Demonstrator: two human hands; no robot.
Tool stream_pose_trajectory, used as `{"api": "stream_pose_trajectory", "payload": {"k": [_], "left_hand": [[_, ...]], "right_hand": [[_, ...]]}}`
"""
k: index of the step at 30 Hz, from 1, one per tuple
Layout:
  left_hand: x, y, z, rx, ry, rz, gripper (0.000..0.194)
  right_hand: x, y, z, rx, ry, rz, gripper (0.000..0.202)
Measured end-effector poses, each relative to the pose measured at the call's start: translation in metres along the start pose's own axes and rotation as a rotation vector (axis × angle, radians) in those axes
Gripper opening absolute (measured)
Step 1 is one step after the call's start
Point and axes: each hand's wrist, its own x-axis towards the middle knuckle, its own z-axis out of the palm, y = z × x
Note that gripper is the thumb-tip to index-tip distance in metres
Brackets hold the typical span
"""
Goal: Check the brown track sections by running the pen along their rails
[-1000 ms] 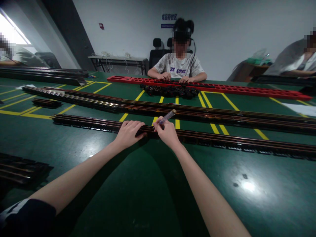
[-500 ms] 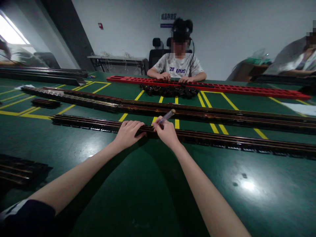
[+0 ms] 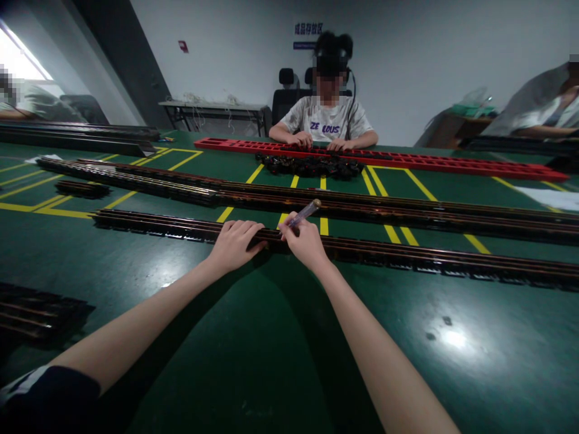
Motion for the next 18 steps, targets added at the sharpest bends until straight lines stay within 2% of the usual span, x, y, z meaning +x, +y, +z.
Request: {"api": "stream_pose_trajectory", "payload": {"k": [18], "left_hand": [[0.0001, 0.0024, -0.0016, 0.000, 0.001, -0.013, 0.031]], "right_hand": [[-0.0008, -0.0027, 0.0000, -0.035, 0.018, -0.022, 0.015]]}}
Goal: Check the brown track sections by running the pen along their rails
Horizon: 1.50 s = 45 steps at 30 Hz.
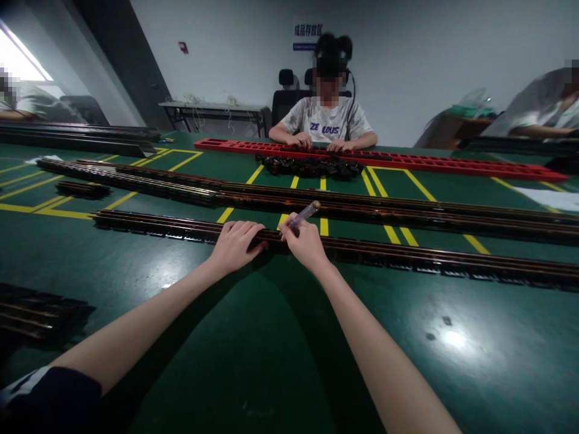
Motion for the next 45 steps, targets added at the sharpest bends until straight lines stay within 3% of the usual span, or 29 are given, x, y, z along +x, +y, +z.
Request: {"api": "stream_pose_trajectory", "payload": {"k": [45], "left_hand": [[-0.0009, -0.0008, -0.0017, -0.062, 0.002, 0.005, 0.045]], "right_hand": [[-0.0005, -0.0041, -0.0032, -0.041, 0.089, 0.017, 0.020]]}}
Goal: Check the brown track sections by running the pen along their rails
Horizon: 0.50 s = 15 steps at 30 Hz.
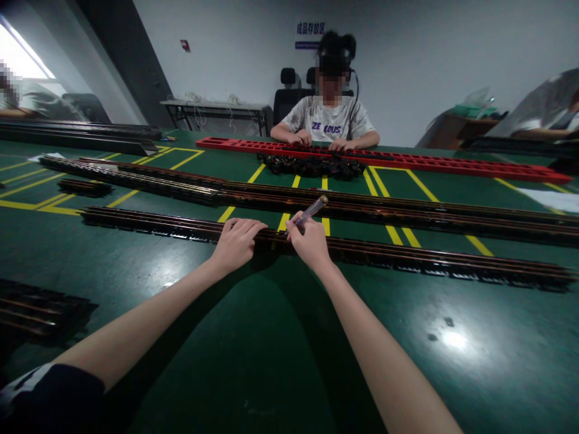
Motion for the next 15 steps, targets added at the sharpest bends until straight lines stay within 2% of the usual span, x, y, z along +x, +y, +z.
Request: {"api": "stream_pose_trajectory", "payload": {"k": [4, 15], "left_hand": [[0.0001, 0.0004, -0.0005, -0.006, -0.006, 0.001, 0.046], [0.0010, -0.0011, -0.0034, -0.048, -0.002, -0.029, 0.044]], "right_hand": [[-0.0006, 0.0003, -0.0002, 0.000, 0.030, 0.001, 0.019], [-0.0003, 0.0027, 0.0011, 0.016, -0.042, 0.019, 0.017]]}}
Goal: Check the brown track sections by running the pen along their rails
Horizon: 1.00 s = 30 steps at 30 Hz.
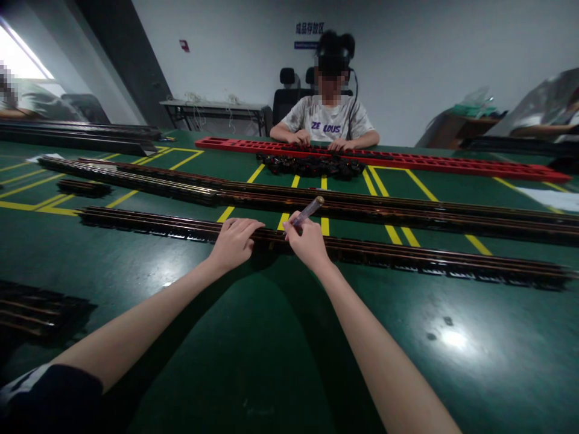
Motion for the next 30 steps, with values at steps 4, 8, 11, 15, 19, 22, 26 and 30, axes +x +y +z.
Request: {"api": "stream_pose_trajectory", "payload": {"k": [4, 8, 11, 15, 19, 22, 26, 30], "left_hand": [[0.000, 0.001, -0.002, -0.028, 0.005, 0.009, 0.040], [0.000, 0.002, -0.003, -0.023, -0.011, 0.011, 0.038], [0.000, 0.002, -0.001, 0.004, -0.025, 0.010, 0.039], [0.000, 0.000, 0.002, 0.046, -0.024, 0.019, 0.040], [0.000, -0.002, 0.005, 0.077, -0.004, 0.039, 0.037], [0.000, -0.003, 0.006, 0.093, 0.006, 0.044, 0.036], [0.000, -0.003, 0.006, 0.117, 0.007, 0.053, 0.040], [0.000, -0.004, 0.008, 0.124, 0.015, 0.060, 0.042]], "right_hand": [[0.001, 0.001, 0.000, 0.010, -0.003, 0.004, 0.017], [0.001, 0.002, 0.001, 0.016, -0.003, -0.001, 0.018], [0.001, 0.001, 0.001, 0.010, -0.003, 0.009, 0.018], [0.001, 0.000, 0.001, 0.009, -0.007, 0.017, 0.018], [0.001, 0.000, 0.001, 0.013, -0.013, 0.018, 0.018], [0.001, 0.000, 0.001, 0.012, -0.013, 0.012, 0.018], [0.001, 0.000, 0.001, 0.019, -0.013, 0.006, 0.018], [0.000, 0.001, 0.002, 0.034, -0.007, -0.003, 0.018]]}}
